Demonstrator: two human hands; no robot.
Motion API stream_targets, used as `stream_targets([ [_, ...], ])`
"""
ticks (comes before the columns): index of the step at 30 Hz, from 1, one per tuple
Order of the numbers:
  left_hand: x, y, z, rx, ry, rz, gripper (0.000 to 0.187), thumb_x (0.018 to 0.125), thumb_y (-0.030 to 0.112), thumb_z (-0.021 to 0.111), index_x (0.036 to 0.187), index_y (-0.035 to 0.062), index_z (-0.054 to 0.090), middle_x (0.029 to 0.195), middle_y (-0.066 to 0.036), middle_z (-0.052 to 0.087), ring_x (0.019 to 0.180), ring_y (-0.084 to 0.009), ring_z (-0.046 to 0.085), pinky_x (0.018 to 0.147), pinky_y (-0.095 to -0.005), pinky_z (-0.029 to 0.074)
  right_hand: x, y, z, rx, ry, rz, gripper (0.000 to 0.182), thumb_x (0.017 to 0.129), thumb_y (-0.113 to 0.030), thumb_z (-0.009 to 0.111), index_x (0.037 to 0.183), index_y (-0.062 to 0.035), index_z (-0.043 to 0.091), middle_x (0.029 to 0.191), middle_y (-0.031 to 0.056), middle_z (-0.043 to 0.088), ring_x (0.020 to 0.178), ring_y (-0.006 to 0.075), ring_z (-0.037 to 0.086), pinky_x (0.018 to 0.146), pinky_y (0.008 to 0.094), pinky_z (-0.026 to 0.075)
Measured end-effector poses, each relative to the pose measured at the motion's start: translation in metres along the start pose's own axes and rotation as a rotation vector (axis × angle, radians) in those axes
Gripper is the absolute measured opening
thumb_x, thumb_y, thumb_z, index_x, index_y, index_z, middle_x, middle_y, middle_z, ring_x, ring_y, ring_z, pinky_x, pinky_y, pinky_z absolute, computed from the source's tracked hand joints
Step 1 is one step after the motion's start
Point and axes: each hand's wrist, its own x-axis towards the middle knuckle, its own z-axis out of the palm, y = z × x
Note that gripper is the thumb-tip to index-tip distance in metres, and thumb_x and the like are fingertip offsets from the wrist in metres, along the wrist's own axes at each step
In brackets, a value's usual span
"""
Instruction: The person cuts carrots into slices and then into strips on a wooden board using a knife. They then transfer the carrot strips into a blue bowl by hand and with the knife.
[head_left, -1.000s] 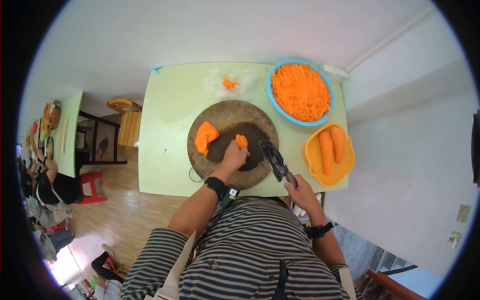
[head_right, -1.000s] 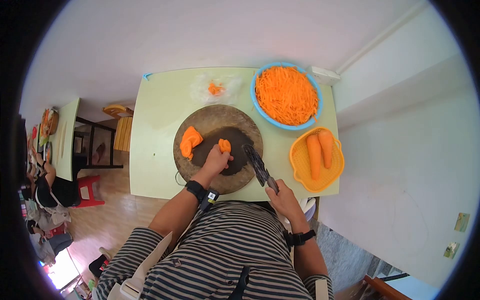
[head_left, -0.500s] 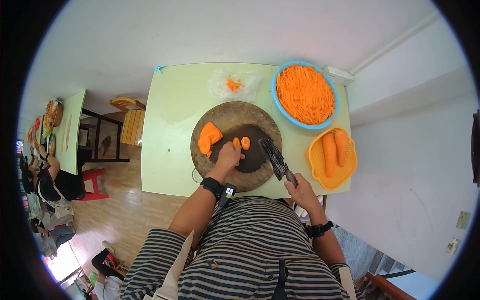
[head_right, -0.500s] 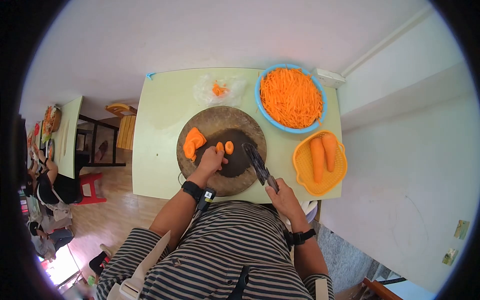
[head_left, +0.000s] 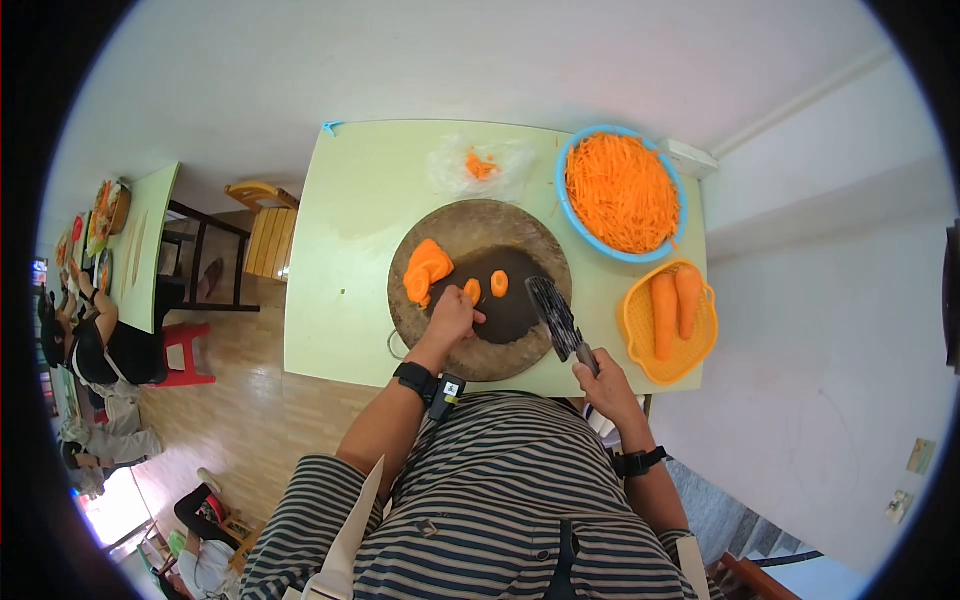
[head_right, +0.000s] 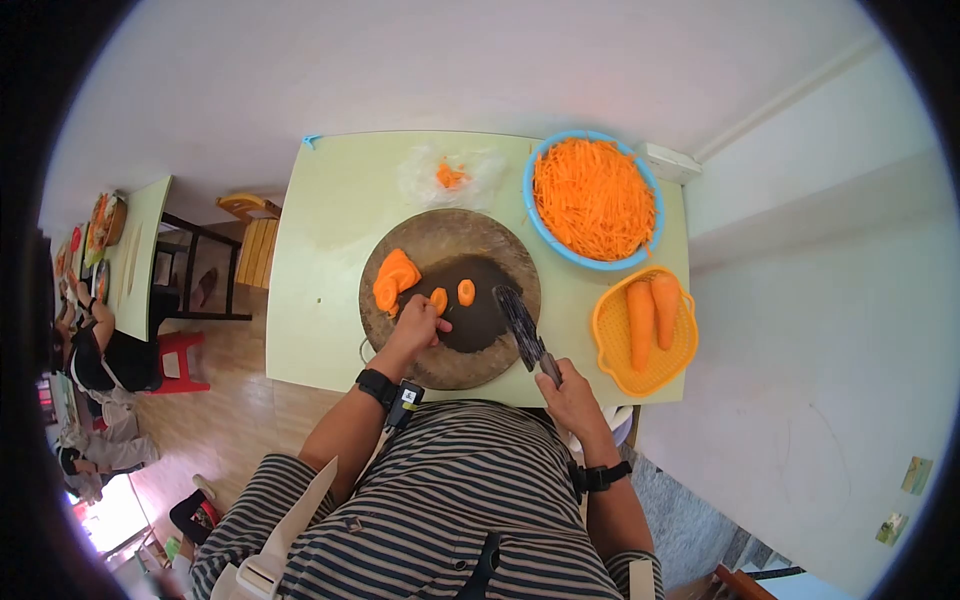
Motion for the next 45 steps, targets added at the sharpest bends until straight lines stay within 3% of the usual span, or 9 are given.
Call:
stream_targets([
  [5, 0.006, -0.007, 0.010, -0.100, 0.031, 0.086, 0.022, 0.097, 0.017, 0.055, 0.100, -0.0030, 0.064, 0.076, -0.010, 0.068, 0.054, -0.0159, 0.059, 0.050, -0.0307, 0.046, 0.000, 0.003, 0.003, 0.013, 0.049, -0.099, 0.031, 0.097, -0.028, 0.062, 0.106, 0.0020, 0.058, 0.075, 0.0058, 0.057, 0.059, 0.0141, 0.055, 0.057, 0.0311, 0.047],
  [7, 0.006, -0.006, 0.011, -0.117, 0.046, 0.082, 0.021, 0.095, 0.017, 0.060, 0.098, -0.0032, 0.066, 0.076, -0.010, 0.067, 0.056, -0.0166, 0.060, 0.052, -0.0315, 0.046, -0.002, -0.002, 0.000, -0.008, 0.004, -0.008, 0.039, 0.097, -0.032, 0.062, 0.116, 0.0018, 0.060, 0.091, 0.0209, 0.067, 0.084, 0.0288, 0.066, 0.081, 0.0379, 0.052],
  [15, 0.007, -0.020, 0.006, 0.076, 0.175, 0.171, 0.021, 0.087, 0.014, 0.068, 0.099, -0.0021, 0.064, 0.082, -0.012, 0.067, 0.073, -0.0225, 0.066, 0.067, -0.0354, 0.053, -0.005, 0.002, 0.001, 0.013, -0.002, 0.001, 0.038, 0.097, -0.032, 0.062, 0.114, 0.0023, 0.059, 0.088, 0.0209, 0.067, 0.082, 0.0289, 0.066, 0.078, 0.0385, 0.052],
  [18, 0.000, -0.021, -0.001, 0.084, 0.142, 0.157, 0.017, 0.088, 0.008, 0.065, 0.102, 0.0006, 0.060, 0.085, -0.005, 0.064, 0.069, -0.0125, 0.059, 0.058, -0.0277, 0.048, -0.004, 0.001, 0.002, 0.016, 0.010, -0.016, 0.038, 0.097, -0.032, 0.062, 0.113, 0.0024, 0.058, 0.088, 0.0230, 0.066, 0.082, 0.0308, 0.066, 0.078, 0.0391, 0.052],
  [20, 0.000, -0.027, -0.006, 0.110, 0.160, 0.184, 0.021, 0.086, 0.013, 0.068, 0.100, -0.0004, 0.060, 0.084, -0.012, 0.067, 0.078, -0.0235, 0.067, 0.073, -0.0356, 0.053, -0.001, -0.003, 0.006, 0.022, 0.016, -0.035, 0.038, 0.097, -0.032, 0.062, 0.112, 0.0025, 0.058, 0.089, 0.0244, 0.066, 0.083, 0.0318, 0.067, 0.078, 0.0393, 0.052],
  [35, -0.014, -0.030, -0.022, 0.162, 0.162, 0.213, 0.021, 0.091, 0.012, 0.062, 0.106, -0.0013, 0.057, 0.088, -0.018, 0.067, 0.082, -0.0312, 0.068, 0.077, -0.0399, 0.053, 0.006, -0.034, 0.022, -0.160, 0.017, -0.154, 0.034, 0.097, -0.031, 0.062, 0.107, 0.0004, 0.054, 0.086, 0.0279, 0.067, 0.084, 0.0480, 0.067, 0.073, 0.0507, 0.051],
  [38, -0.018, -0.033, -0.029, 0.300, 0.219, 0.190, 0.024, 0.092, 0.015, 0.062, 0.109, -0.0004, 0.056, 0.093, -0.023, 0.069, 0.088, -0.0377, 0.069, 0.078, -0.0453, 0.054, 0.008, -0.015, 0.018, -0.087, 0.065, -0.118, 0.034, 0.097, -0.030, 0.062, 0.110, 0.0008, 0.055, 0.086, 0.0267, 0.067, 0.083, 0.0449, 0.068, 0.074, 0.0470, 0.052],
  [40, -0.027, -0.030, -0.030, 0.368, 0.268, 0.214, 0.024, 0.093, 0.017, 0.062, 0.109, 0.0004, 0.056, 0.094, -0.024, 0.069, 0.090, -0.0403, 0.068, 0.078, -0.0477, 0.054, 0.010, -0.005, 0.019, -0.024, 0.087, -0.166, 0.030, 0.097, -0.026, 0.062, 0.109, 0.0020, 0.058, 0.078, 0.0116, 0.061, 0.072, 0.0192, 0.060, 0.068, 0.0350, 0.050],
  [45, -0.034, -0.011, -0.024, 0.497, 0.242, 0.264, 0.026, 0.093, 0.022, 0.065, 0.108, 0.0027, 0.057, 0.098, -0.023, 0.067, 0.092, -0.0407, 0.068, 0.077, -0.0497, 0.055, 0.009, -0.001, 0.017, 0.017, 0.075, -0.139, 0.032, 0.097, -0.026, 0.062, 0.109, 0.0031, 0.058, 0.078, 0.0093, 0.060, 0.072, 0.0181, 0.059, 0.069, 0.0336, 0.049],
])
